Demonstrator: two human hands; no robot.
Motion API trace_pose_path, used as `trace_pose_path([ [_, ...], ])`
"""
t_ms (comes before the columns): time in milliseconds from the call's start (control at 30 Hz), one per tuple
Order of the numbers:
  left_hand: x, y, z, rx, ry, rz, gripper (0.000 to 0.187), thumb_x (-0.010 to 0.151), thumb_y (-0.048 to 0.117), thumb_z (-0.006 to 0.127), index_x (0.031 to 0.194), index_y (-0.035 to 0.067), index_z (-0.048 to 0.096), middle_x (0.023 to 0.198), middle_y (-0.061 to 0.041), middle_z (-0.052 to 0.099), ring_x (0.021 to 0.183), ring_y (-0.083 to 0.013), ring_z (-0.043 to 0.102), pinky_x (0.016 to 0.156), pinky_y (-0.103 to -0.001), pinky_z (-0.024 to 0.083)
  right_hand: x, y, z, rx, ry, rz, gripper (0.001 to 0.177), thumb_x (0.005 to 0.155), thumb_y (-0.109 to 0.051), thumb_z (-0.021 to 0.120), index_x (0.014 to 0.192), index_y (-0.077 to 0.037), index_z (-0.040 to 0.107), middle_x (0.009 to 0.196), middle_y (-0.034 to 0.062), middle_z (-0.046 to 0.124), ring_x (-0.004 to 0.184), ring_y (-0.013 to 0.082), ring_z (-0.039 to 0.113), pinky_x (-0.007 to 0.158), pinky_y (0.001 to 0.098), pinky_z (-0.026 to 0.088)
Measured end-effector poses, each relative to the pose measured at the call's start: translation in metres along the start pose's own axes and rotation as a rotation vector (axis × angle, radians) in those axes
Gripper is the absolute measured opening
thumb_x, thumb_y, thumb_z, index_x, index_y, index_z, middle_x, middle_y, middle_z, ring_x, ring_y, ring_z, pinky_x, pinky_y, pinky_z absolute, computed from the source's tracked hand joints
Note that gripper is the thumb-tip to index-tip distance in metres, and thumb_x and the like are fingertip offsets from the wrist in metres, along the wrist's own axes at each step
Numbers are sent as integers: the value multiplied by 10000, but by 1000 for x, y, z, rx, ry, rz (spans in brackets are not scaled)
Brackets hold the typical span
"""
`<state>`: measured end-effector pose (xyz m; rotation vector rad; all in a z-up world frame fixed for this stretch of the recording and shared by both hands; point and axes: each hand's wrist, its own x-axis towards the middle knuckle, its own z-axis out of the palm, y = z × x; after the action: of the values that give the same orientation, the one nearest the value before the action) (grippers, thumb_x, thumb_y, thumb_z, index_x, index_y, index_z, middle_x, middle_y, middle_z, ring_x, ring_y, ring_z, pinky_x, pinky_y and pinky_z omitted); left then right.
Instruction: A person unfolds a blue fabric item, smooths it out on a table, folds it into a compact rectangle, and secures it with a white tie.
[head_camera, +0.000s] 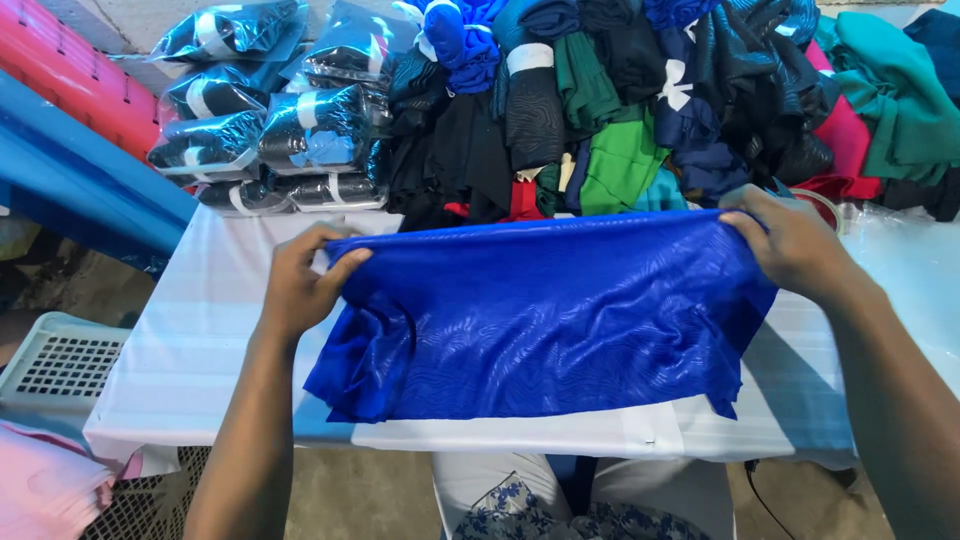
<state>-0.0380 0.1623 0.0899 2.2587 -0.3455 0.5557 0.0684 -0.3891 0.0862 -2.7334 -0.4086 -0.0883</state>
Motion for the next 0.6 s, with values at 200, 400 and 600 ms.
trace_pose_path([
  [200,-34,23,-29,-231,109,-63,146,1008,245,640,1007,146,533,736,41,494,612,-48,429,551,-209,345,-28,67,-46,329,-226,-69,196,933,-205,667,1016,-82,795,923,63,760,873,163,696,819,314,520],
  [400,24,47,-36,307,-201,-406,459,827,569,731,917,122,681,990,-125,764,1117,-289,715,841,-433,487,10,-6,-93,107,-426,169,295,998,-268,560,1110,-137,799,1086,83,826,1026,210,770,932,368,630],
  [600,43,-62,30,693,-450,-366,691,913,742,509,1192,141,704,1095,-186,739,1045,-401,668,857,-513,537,54,20,-1,79,-460,-34,263,1009,-313,560,1080,-153,757,1031,31,787,965,192,717,915,370,515],
])
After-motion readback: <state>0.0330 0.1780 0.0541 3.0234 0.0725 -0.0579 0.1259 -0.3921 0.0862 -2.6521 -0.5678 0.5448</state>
